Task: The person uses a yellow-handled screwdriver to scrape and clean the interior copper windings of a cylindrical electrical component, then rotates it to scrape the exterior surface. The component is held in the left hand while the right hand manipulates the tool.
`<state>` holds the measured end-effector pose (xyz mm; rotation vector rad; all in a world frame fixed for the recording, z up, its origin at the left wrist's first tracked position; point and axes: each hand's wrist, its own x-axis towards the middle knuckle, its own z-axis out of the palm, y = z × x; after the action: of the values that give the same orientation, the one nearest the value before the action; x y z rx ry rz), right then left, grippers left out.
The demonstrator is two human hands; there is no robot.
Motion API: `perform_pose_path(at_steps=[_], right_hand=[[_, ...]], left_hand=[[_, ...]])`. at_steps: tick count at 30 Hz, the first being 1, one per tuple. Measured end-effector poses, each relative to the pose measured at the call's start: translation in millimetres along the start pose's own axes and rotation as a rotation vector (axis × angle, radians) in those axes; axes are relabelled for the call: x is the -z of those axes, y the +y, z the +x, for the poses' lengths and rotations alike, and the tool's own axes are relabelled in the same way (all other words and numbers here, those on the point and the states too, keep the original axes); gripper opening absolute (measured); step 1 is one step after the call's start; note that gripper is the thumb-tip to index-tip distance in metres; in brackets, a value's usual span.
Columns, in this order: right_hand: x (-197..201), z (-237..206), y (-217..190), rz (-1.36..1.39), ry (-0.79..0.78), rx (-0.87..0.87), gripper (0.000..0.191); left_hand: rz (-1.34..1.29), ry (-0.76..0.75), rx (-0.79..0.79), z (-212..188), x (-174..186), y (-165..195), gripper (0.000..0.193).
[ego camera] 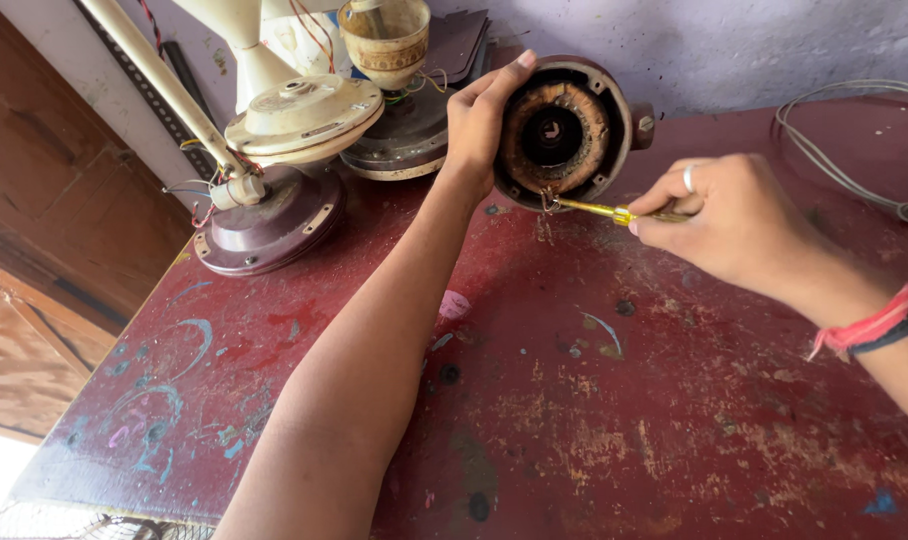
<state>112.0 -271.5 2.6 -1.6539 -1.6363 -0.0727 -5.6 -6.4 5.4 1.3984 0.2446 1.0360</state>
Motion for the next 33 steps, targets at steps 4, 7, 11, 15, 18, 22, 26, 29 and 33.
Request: perform_pose_path(at_steps=[4,7,11,15,18,22,26,29,33], right_hand=[[15,1,-8,-0.181,-0.173,-0.25,0.017],[14,-1,-26,-0.196,-0.164,-0.233,0.02],[2,-1,-45,-0.188,-0.083,-0.069,0.021],[18,-2,-39,-0.304,-0.267,-0.409,0.026],[16,-6,-29,-0.24,-0.25,-0.23,0.04],[-6,-13,-24,-0.102,-0.054,0.176,0.036],[-2,-16,-28,-0.116,0.036,0.084,0.028],[-9,-14,-32,-0.071,0.04,0.082,0.029],[-29,-13,-32,-0.01,0.12,0.274,0.029]], left_hand=[[-0.021,-0.003,-0.01,0,-1,1,0.049],[-0.01,0.003,-0.01,-2,-4,1,0.046],[0.003,-0.029,-0.021,-4,-8,3,0.045],[0.009,-0.032,-0.033,-4,-10,4,0.043],[-0.02,-0.048,-0.027,-3,-11,4,0.044],[0.015,-0.006,-0.01,-3,-10,2,0.047],[0.013,0.037,-0.017,-1,-14,-1,0.05],[0.012,0.061,-0.007,0,-14,-2,0.05],[-0.023,0.061,-0.003,0,-13,-2,0.05]])
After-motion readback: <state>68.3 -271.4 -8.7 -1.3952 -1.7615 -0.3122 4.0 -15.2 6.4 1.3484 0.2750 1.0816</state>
